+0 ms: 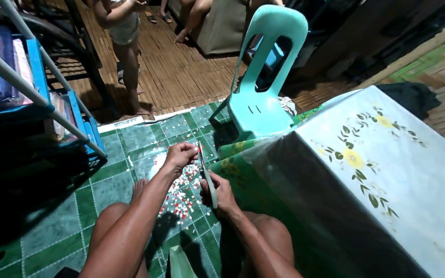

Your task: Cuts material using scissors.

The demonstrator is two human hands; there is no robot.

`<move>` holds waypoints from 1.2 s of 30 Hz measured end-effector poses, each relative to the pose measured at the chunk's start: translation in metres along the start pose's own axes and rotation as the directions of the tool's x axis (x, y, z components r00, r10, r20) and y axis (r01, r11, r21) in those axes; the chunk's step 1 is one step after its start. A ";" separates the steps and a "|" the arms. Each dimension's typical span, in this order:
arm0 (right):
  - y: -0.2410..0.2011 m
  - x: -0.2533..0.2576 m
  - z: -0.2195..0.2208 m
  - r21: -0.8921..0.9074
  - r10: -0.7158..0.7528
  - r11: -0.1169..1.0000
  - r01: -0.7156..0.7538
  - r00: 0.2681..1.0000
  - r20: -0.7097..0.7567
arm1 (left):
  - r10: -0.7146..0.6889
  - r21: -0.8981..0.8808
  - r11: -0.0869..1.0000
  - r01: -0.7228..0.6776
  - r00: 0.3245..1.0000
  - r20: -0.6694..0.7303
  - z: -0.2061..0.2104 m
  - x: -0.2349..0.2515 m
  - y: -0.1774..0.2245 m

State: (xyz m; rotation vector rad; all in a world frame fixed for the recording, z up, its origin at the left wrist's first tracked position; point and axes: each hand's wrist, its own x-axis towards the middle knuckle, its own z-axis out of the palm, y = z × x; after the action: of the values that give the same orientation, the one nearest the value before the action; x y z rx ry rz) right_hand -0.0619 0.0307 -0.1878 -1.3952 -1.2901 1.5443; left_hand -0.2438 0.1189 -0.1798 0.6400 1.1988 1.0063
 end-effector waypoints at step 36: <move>0.005 -0.001 0.004 -0.013 -0.013 1.000 0.014 0.997 0.082 | 0.030 -0.045 0.999 -0.031 0.999 -0.026 -0.005 0.002 -0.001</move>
State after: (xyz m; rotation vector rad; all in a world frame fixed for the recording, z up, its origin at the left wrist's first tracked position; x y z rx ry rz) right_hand -0.0653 0.0278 -0.1926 -1.3410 -1.3583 1.6007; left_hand -0.2486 0.1199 -0.1833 0.6132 1.1883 1.0669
